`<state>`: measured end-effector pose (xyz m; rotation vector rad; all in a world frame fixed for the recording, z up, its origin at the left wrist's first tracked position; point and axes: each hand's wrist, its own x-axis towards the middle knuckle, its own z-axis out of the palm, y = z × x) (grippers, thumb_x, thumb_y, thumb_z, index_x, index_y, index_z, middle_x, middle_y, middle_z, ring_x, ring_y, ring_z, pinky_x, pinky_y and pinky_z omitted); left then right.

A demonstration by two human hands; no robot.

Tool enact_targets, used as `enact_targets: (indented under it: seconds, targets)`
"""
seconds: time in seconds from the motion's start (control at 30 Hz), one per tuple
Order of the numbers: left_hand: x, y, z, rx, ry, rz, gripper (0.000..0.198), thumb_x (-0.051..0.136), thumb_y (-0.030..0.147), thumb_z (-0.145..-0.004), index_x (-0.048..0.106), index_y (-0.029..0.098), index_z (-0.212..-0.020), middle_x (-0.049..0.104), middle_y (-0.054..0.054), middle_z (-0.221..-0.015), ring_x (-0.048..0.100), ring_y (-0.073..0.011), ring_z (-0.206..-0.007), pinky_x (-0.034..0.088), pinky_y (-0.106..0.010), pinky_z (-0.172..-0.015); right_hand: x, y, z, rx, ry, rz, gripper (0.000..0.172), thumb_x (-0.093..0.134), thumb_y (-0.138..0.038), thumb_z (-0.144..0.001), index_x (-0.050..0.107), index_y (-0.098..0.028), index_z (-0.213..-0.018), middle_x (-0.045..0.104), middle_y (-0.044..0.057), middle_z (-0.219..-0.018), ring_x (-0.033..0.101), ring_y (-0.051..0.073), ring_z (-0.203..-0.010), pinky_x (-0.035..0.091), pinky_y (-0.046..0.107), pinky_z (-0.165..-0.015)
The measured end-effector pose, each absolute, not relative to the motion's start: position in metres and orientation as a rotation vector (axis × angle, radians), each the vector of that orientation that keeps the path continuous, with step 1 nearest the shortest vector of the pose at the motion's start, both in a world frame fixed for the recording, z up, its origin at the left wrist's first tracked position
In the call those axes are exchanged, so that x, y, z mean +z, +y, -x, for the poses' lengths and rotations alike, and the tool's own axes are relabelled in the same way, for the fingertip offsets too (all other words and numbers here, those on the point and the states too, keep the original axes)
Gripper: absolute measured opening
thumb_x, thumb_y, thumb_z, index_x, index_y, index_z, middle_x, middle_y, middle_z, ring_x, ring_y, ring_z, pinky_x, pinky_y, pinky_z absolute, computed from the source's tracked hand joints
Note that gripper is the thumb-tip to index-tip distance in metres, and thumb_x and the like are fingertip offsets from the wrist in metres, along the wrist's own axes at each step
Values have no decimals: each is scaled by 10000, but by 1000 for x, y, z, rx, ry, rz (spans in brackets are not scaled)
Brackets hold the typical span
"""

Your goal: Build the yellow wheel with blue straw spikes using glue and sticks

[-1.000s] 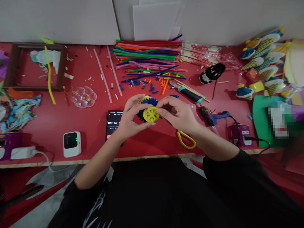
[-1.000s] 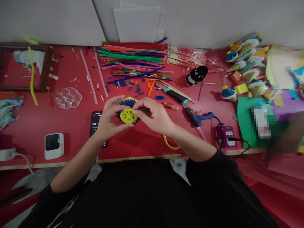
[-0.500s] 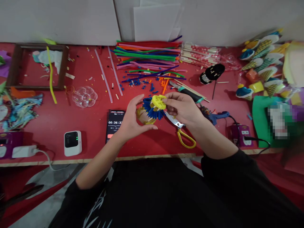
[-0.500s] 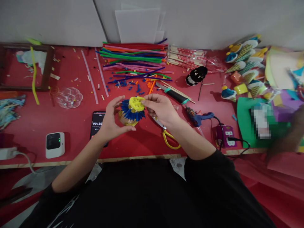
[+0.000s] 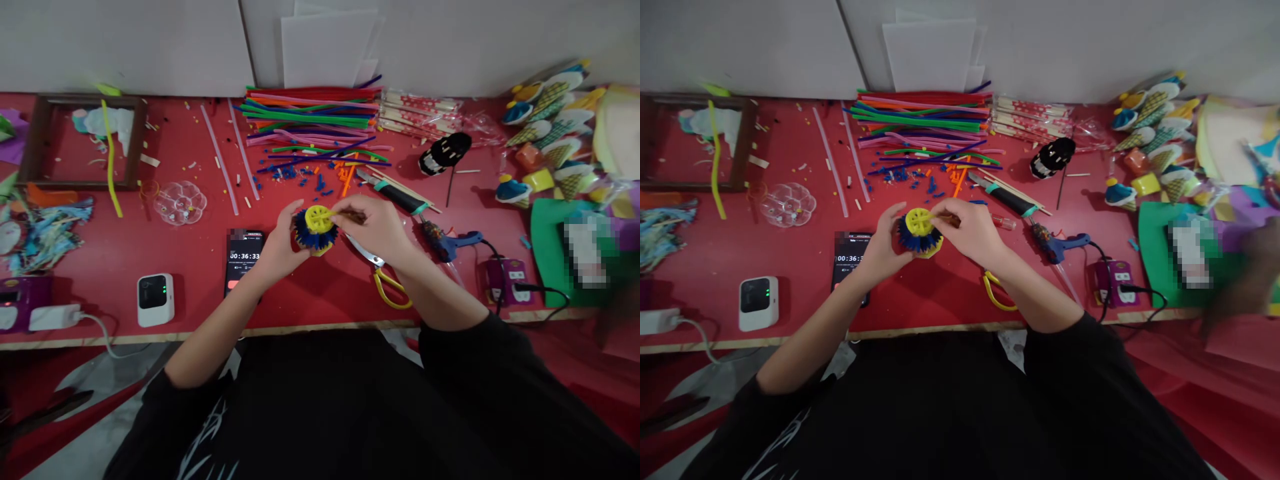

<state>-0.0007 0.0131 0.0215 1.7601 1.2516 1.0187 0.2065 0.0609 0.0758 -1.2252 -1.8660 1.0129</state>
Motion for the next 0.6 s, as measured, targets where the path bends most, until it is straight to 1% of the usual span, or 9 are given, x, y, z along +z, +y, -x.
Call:
enact_targets:
  seconds: [0.13,0.23,0.3,0.4,0.43,0.47,0.57,0.6]
  targets:
    - [17,11,2,967,1256,-1822,840,751,246,-782,297,222,-1488,520,-198,-1473,622,-284,-1282,532,-442,-1057,81,59,-206,936,-2041,1160,71,701,-204,-847,772,-212,-852,792,17,-846,705,157,-721,528,291,-685]
    - [12,8,4,953,1270,-1834,896,774,288,-788,252,220,-1514,477,-214,-1507,574,-302,-1341,519,-469,-1080,80,59,-205,768,-1946,1123,102,687,-246,-891,787,-238,-880,795,14,-878,718,177,-782,545,322,-731]
    - [12,5,6,952,1283,-1876,982,824,372,-763,228,233,-1531,436,-217,-1540,499,-331,-1410,495,-501,-1107,74,60,-204,635,-1844,1119,130,664,-289,-916,782,-240,-894,783,13,-858,702,178,-768,541,327,-717]
    - [16,1,10,955,1332,-2014,1114,866,582,-671,247,241,-1532,352,-222,-1596,369,-377,-1492,431,-550,-1157,59,61,-205,504,-1750,1145,217,619,-369,-946,752,-218,-864,727,13,-748,644,162,-662,504,310,-641]
    - [19,-1,11,968,1350,-2063,1111,846,643,-660,273,236,-1520,364,-222,-1590,364,-382,-1493,409,-558,-1171,53,61,-206,463,-1731,1155,256,600,-401,-956,738,-215,-849,705,11,-719,624,156,-636,492,305,-624]
    - [21,-3,12,989,1367,-2111,1067,816,686,-668,316,234,-1495,403,-216,-1567,386,-377,-1478,392,-560,-1180,47,60,-208,419,-1719,1161,288,582,-431,-964,724,-214,-838,688,8,-702,609,152,-620,484,302,-613]
    - [30,-6,14,1045,1375,-2269,827,737,719,-737,466,247,-1361,559,-170,-1439,506,-337,-1377,382,-539,-1179,31,58,-213,280,-1721,1130,325,549,-474,-978,697,-224,-832,683,12,-717,616,156,-639,489,302,-624]
    - [32,-5,14,1054,1364,-2319,787,730,722,-743,494,248,-1325,587,-161,-1406,532,-330,-1346,388,-533,-1171,28,59,-215,241,-1732,1092,319,543,-469,-983,692,-226,-837,690,17,-730,628,161,-658,498,307,-641]
